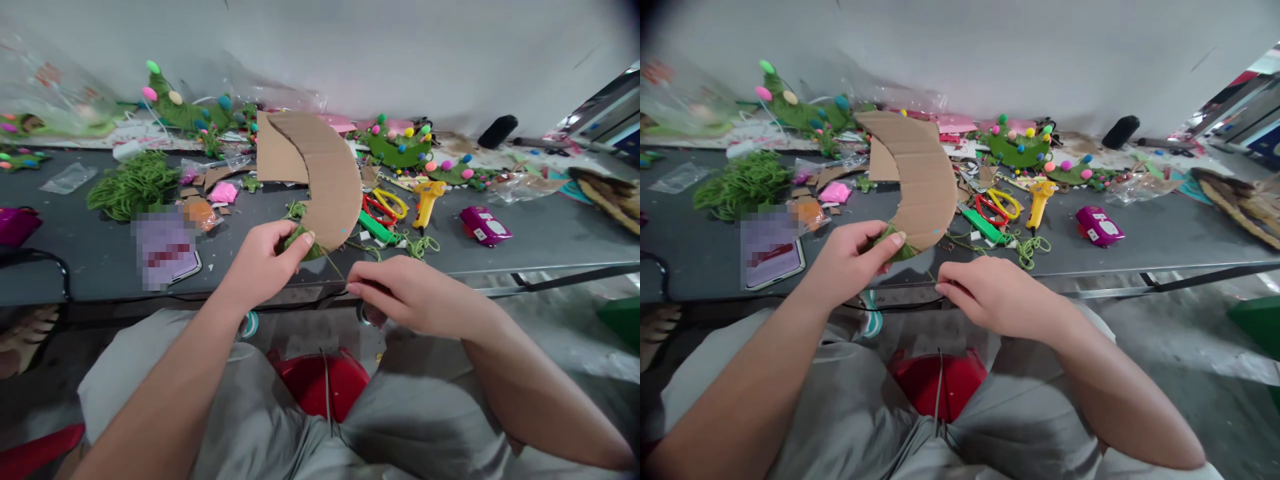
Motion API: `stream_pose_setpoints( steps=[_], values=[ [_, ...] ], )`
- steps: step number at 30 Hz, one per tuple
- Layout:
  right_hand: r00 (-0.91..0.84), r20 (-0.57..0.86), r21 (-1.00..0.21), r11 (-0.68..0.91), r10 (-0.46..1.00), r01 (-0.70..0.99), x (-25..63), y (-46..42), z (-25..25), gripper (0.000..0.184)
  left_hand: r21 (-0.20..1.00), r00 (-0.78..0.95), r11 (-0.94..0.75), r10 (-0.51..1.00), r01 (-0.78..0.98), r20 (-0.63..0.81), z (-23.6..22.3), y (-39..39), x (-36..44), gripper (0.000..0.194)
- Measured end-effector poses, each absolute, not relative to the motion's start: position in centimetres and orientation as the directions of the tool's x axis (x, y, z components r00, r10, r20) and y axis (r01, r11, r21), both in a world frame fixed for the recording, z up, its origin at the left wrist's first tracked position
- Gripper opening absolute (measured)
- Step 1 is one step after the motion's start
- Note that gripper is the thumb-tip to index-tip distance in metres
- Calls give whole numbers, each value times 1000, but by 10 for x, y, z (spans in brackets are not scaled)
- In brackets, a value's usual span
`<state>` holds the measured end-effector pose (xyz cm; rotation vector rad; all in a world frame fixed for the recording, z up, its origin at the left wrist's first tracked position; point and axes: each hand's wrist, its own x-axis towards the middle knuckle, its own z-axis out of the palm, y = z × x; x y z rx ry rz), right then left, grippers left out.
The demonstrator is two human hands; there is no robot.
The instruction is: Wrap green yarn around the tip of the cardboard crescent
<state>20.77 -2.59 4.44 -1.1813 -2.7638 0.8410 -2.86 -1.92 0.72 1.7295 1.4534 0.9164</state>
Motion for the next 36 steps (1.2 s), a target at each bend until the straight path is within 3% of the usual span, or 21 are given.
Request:
stream_pose_setpoints(
  steps=[7, 14, 18, 21, 26, 30, 36],
  values=[
    [-707, -172, -604, 493, 687, 626, 201, -20, 41, 27, 987, 55, -63, 997, 146, 55, -2, -16, -27, 30],
    [-693, -199, -705, 390, 692, 592, 203, -13, 34, 30, 998, 65, -69, 996, 10, 69, -6, -17, -23, 27],
    [-699, -180, -782, 330, 692, 528, 208, -1, 22, 25, 983, 110, -142, 985, 115, 130, -3, -21, -20, 27],
    [-695, -53, -873, 304, 717, 381, 207, 6, 16, 46, 948, 110, -208, 976, 242, 187, -1, -23, -18, 27],
    [-610, -27, -998, 18, 792, 68, 190, 5, 10, 41, 886, 101, -266, 964, 381, 246, -3, -25, -15, 29],
    [-462, -62, -996, -29, 885, 78, 176, 0, 3, 41, 855, 106, -287, 958, 432, 268, -6, -26, -14, 28],
    [-377, 15, -1000, 13, 926, -7, 168, -2, -7, 32, 890, 40, -255, 965, 379, 260, -6, -24, -12, 29]
  ],
)
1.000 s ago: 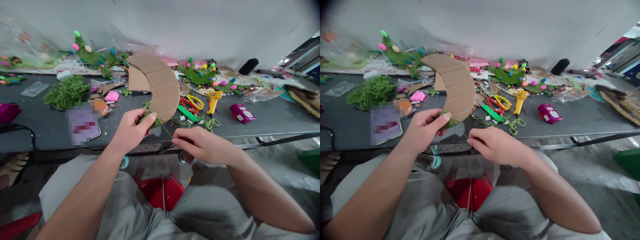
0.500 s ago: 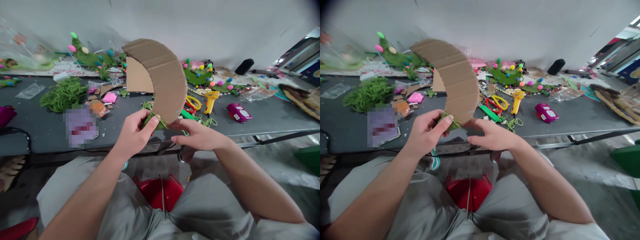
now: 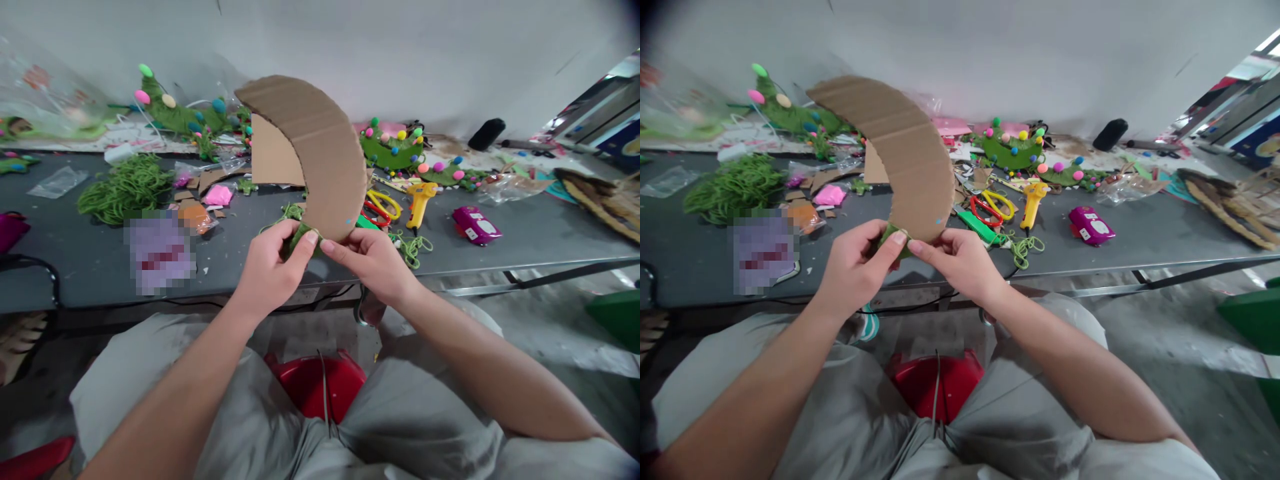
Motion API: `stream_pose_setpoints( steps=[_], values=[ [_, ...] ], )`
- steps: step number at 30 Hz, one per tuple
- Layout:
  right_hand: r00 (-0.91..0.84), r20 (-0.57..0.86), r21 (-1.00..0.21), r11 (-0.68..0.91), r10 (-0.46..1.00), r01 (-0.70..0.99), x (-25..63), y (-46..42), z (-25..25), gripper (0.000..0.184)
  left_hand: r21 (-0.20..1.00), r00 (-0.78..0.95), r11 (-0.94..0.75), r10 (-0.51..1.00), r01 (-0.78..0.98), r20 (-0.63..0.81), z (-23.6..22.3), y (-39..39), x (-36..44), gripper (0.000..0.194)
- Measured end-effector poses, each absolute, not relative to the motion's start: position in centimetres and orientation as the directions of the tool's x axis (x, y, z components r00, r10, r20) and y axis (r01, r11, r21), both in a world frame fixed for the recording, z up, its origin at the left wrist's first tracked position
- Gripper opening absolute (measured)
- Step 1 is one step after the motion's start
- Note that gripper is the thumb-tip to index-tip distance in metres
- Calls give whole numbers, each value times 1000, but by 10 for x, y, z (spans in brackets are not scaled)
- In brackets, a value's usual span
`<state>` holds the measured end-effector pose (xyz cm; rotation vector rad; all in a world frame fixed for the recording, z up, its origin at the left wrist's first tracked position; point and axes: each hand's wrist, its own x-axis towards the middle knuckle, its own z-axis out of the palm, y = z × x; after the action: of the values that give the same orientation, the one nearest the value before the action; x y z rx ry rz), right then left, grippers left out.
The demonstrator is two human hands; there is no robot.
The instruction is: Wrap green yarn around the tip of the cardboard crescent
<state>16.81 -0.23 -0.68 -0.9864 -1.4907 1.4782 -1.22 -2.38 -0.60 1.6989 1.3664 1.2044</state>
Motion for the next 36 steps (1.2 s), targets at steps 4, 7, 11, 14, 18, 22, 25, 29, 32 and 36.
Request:
stream_pose_setpoints(
  steps=[4, 7, 11, 14, 18, 22, 25, 29, 32, 36],
  values=[
    [-368, -86, -992, -112, 926, -50, 166, -5, -6, 36, 908, -4, -243, 966, 340, 260, -4, -23, -11, 28],
    [-371, -168, -972, -216, 913, -92, 164, -8, -4, 43, 901, -39, -253, 958, 353, 284, -3, -24, -11, 27],
    [-361, -169, -955, -242, 917, -169, 159, -9, -7, 39, 890, -62, -251, 953, 381, 295, -5, -24, -11, 27],
    [-350, -159, -948, -242, 923, -208, 156, -10, -9, 37, 891, -79, -246, 952, 382, 296, -7, -24, -10, 27],
    [-323, -135, -960, -204, 937, -191, 155, -10, -8, 35, 913, -82, -239, 956, 330, 281, -7, -23, -9, 26],
    [-292, -64, -982, -113, 954, -153, 156, -12, -6, 32, 943, -61, -216, 969, 252, 238, -5, -21, -8, 27],
    [-264, -38, -986, -79, 964, -145, 157, -13, -8, 34, 977, -16, -148, 988, 153, 152, -8, -19, -9, 26],
    [-218, -26, -988, -59, 976, -146, 156, -12, -12, 35, 993, 61, -102, 992, -66, 106, -13, -15, -9, 24],
    [-212, -18, -990, -47, 977, -134, 155, -13, -13, 35, 979, 78, -120, 988, -162, 134, -15, -14, -8, 30],
    [-231, -14, -997, -30, 973, -67, 155, -14, -12, 38, 994, 2, -108, 994, -25, 108, -15, -15, -5, 39]
  ],
)
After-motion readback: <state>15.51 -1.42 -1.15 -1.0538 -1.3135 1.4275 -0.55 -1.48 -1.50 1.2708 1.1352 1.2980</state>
